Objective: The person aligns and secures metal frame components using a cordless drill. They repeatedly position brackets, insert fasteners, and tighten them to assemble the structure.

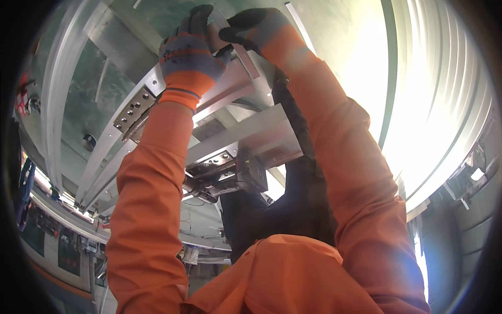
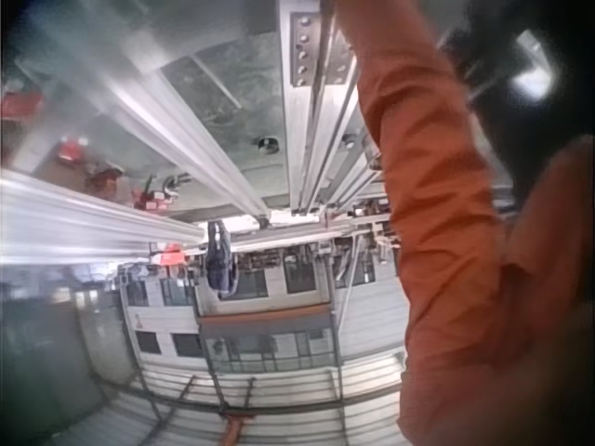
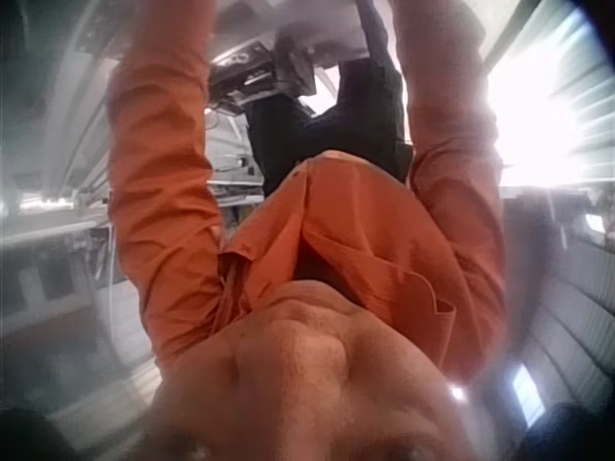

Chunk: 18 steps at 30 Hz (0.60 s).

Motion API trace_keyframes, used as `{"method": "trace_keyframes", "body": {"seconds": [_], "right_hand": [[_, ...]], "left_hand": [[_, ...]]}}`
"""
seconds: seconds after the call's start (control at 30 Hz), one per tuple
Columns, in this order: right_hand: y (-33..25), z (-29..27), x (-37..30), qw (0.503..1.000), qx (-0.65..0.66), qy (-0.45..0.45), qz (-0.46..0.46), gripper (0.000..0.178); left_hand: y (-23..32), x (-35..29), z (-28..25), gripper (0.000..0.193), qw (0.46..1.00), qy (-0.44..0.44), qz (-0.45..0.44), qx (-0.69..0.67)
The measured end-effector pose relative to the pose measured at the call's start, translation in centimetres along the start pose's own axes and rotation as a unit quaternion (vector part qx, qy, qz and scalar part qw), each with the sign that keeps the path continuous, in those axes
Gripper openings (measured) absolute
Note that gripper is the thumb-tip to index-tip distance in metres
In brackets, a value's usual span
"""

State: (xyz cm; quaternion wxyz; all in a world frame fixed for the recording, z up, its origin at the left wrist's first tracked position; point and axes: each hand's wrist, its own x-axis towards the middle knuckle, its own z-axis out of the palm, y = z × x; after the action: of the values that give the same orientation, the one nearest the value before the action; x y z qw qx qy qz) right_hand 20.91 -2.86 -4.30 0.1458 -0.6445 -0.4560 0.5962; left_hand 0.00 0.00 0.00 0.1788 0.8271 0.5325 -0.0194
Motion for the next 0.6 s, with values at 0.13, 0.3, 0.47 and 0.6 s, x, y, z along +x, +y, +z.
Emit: {"method": "trace_keyframes", "body": {"seconds": [0.13, 0.3, 0.47, 0.6], "right_hand": [[-3.7, -0.7, -0.8, 0.998, 0.023, 0.057, -0.012, 0.044], [-2.6, -0.4, -1.7, 0.995, 0.045, 0.091, -0.021, 0.046], [-3.3, -0.2, -2.1, 0.995, 0.052, 0.069, -0.045, 0.049], [-1.9, 1.3, -1.3, 0.976, 0.192, 0.073, -0.073, 0.054]], "left_hand": [[-0.4, -0.1, -0.6, 0.078, 0.999, 0.014, 0.027, -0.016], [-0.6, -0.2, -0.4, 0.064, 0.996, -0.001, 0.051, -0.071], [-0.8, -0.4, -0.1, 0.061, 0.994, 0.036, 0.064, -0.077], [-1.5, -0.8, 0.1, 0.069, 0.987, 0.061, 0.061, -0.137]]}}
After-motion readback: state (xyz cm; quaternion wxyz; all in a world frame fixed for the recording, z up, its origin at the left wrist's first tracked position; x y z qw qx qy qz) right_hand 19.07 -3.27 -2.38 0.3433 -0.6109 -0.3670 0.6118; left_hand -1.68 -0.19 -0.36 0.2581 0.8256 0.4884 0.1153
